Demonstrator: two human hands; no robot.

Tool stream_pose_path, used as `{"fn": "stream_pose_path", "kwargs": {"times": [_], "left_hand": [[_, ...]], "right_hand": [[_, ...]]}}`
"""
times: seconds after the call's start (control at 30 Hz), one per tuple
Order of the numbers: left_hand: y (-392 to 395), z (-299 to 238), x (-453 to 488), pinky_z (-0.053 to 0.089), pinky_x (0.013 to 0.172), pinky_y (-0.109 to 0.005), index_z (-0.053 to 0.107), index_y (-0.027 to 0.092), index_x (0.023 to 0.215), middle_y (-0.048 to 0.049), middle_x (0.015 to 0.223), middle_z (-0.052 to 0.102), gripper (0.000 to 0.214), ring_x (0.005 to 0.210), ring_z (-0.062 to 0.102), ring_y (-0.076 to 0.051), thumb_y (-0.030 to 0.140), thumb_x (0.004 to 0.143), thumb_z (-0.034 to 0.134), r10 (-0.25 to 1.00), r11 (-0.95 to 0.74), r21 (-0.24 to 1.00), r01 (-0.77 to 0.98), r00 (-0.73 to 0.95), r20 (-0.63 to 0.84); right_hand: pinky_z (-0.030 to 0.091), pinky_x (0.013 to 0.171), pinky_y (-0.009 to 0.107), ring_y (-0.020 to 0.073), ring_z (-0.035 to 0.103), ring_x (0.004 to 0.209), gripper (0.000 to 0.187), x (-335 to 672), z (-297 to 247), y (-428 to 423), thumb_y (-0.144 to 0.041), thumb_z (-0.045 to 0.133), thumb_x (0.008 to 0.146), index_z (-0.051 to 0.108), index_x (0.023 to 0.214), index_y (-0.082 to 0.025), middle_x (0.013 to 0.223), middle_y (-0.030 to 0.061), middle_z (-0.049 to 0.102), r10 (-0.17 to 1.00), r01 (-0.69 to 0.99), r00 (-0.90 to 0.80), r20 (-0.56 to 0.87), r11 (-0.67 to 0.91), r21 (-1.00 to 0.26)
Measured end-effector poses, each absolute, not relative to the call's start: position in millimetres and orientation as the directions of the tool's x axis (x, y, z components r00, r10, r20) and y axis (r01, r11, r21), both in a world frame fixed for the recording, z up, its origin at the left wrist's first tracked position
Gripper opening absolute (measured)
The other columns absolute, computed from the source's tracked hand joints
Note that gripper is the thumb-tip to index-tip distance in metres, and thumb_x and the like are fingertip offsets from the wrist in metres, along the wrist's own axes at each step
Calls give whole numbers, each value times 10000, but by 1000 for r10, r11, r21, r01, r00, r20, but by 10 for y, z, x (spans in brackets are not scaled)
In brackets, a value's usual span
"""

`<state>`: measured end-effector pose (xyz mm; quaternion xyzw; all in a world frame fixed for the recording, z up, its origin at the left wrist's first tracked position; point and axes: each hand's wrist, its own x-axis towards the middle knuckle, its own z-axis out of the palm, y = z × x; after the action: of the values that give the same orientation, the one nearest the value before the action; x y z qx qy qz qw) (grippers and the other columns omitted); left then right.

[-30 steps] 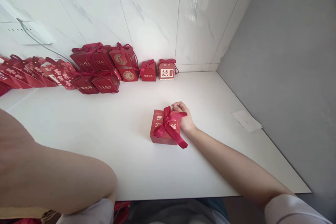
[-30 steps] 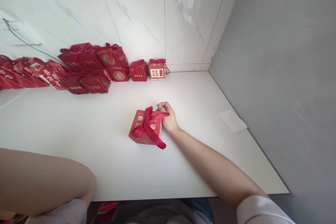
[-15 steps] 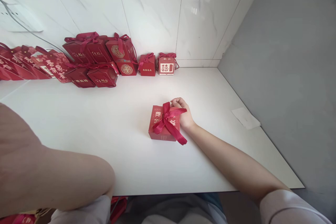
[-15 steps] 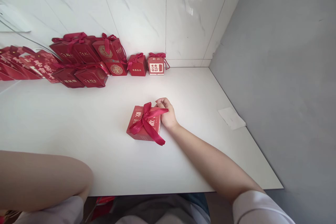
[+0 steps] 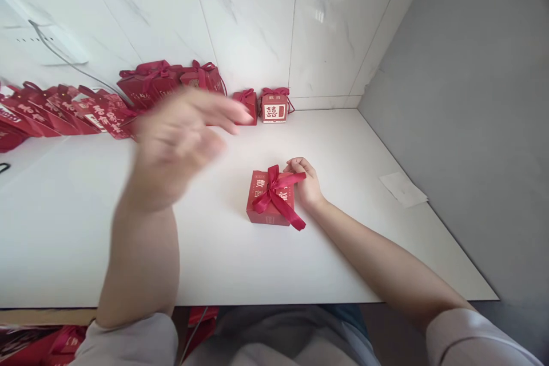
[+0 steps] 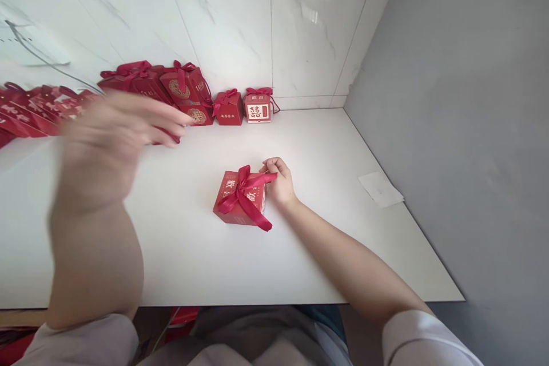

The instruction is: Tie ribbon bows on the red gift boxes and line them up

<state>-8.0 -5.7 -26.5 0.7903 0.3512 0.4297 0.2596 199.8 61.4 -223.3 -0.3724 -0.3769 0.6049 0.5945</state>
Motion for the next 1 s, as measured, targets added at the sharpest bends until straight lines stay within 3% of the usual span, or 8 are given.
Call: {"fn": "stream_pose_path", "kwargs": {"times": [0.13,0.2,0.33,0.5,0.67,0.87,0.93,1.0], "left_hand": [[-56,-704,89,449,1122,-489,437,285,1457,-85,1498,453,884,1374,446,-337,563,710,819,806,-507,579,638,590,55],[-54,-913,107,446,1130,-483,369,319,1502,-85,1543,396,897,1394,431,-337,488,741,813,817,-462,593,659,577,-5],[-23,-1088,4,400,1178,-457,323,342,1521,-52,1577,369,828,1435,397,-299,348,815,754,825,-416,682,601,566,5],[105,-1208,-205,388,1182,-457,444,307,1433,-69,1533,430,562,1419,426,-270,301,908,645,784,-406,814,416,616,77],[211,-1421,-267,456,1099,-486,576,250,1231,-104,1404,542,317,1324,515,-294,362,936,608,810,-343,902,263,569,142],[183,-1549,-144,425,1108,-473,582,198,1012,-124,1320,569,157,1310,510,-282,320,926,628,857,-408,871,272,442,264],[176,-1555,-122,425,1096,-465,559,193,936,-120,1310,576,133,1285,527,-276,311,929,621,866,-391,876,283,435,246],[175,-1546,-115,410,1099,-463,522,188,834,-113,1307,582,178,1274,530,-274,304,931,614,876,-371,879,301,428,224]], "right_hand": [[491,664,300,153,614,673,223,2227,-1951,621,-436,652,835,617,786,-221,800,14,695,1000,-398,-3,-18,-17,-917],[512,736,325,183,656,792,296,2343,-1781,560,-507,608,881,642,818,-220,885,38,727,994,-319,-103,37,2,-948],[504,880,381,221,666,936,341,2499,-1579,344,-541,638,895,700,870,-207,979,54,735,929,-191,-357,96,28,-981],[505,746,351,188,627,729,356,2615,-1624,213,-557,670,878,691,817,-207,787,42,702,950,-160,-278,142,100,-982],[506,746,354,193,619,741,345,2675,-1691,215,-554,630,911,662,837,-219,802,47,685,959,-87,-214,187,172,-981],[390,554,271,130,490,575,416,2619,-1624,79,-542,543,966,523,716,-210,622,-17,558,958,311,-255,132,210,-927],[396,552,261,121,492,575,363,2592,-1603,29,-455,541,989,516,725,-207,637,-18,564,945,363,-208,251,313,-878],[424,579,262,122,525,596,241,2572,-1597,-19,-320,555,992,536,781,-206,681,-9,597,862,393,-174,475,503,-770]]}}
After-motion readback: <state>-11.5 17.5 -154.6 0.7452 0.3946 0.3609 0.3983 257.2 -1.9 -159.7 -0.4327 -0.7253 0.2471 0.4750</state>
